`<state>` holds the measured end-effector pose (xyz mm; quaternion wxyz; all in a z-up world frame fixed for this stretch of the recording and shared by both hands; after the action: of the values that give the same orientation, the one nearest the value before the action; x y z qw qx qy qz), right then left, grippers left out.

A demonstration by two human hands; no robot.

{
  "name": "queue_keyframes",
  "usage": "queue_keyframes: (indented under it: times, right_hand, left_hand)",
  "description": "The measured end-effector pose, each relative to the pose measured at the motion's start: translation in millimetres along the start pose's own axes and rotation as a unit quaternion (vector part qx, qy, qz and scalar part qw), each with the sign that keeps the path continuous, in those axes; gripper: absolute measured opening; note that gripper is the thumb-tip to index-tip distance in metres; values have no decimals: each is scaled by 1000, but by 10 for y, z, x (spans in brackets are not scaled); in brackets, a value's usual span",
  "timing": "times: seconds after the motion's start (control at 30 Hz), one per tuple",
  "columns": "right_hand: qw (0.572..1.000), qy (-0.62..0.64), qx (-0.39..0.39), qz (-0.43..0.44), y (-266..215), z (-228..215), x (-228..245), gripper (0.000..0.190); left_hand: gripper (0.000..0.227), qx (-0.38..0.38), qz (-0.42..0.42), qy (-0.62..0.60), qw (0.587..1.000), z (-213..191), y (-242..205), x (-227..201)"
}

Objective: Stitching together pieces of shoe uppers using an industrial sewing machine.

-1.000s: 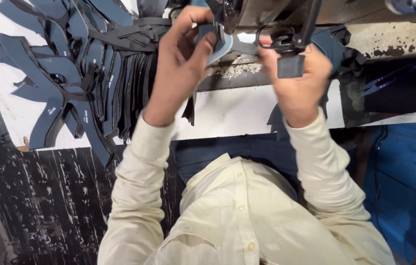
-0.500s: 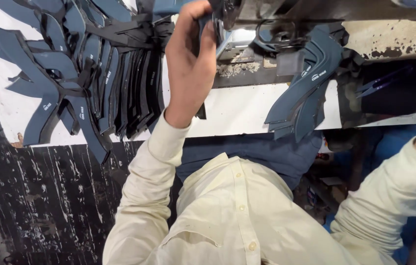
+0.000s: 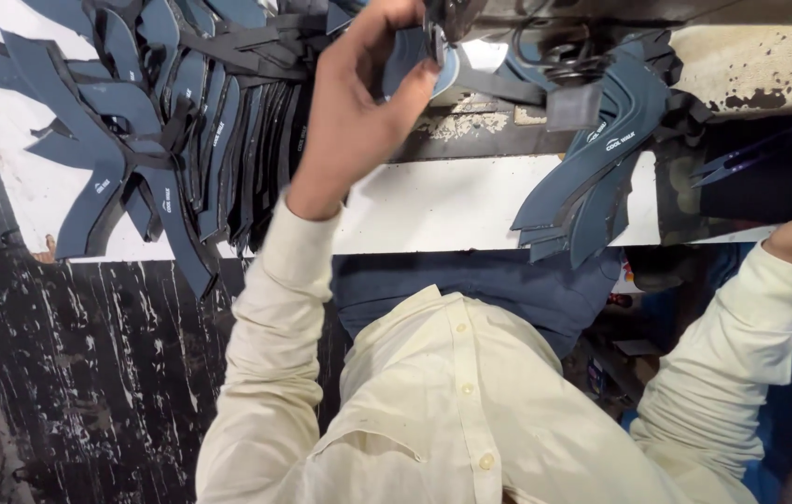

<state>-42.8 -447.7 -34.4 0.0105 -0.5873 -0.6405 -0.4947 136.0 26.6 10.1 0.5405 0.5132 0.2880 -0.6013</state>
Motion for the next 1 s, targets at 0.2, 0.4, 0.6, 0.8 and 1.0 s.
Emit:
queue_keyframes:
  times: [0.2, 0.4, 0.6, 0.8, 1.0]
  right_hand:
    - [1000, -4, -21, -12, 29, 182, 257, 43]
    - [999, 3, -34, -26, 420, 950, 1417, 49]
    - [983, 95, 143, 69, 725, 1907, 2346, 24]
    - [955, 180, 207, 107, 904, 2304, 2470, 15]
    - [930, 245, 215, 170, 873, 2383, 2386, 15]
  left_hand:
    - [30, 99, -60, 32, 993, -87, 226, 53]
    - [17, -12, -58, -64, 996, 83, 30, 145]
    - [6, -167, 34, -88, 981, 194, -279, 52]
    - [22, -196, 29, -57, 978, 269, -456, -9]
    - [24, -212, 37, 10, 976, 292, -449, -83]
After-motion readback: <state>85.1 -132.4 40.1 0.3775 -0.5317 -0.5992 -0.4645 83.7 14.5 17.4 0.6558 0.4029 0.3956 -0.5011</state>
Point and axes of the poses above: each hand's wrist, its own y-axis towards the middle knuckle, its own z-axis out of the palm, x = y × z, the point moved 9 cm from there along y, towards the middle knuckle, and after that the axes turned 13 degrees about -y, right-handed, at the moved point
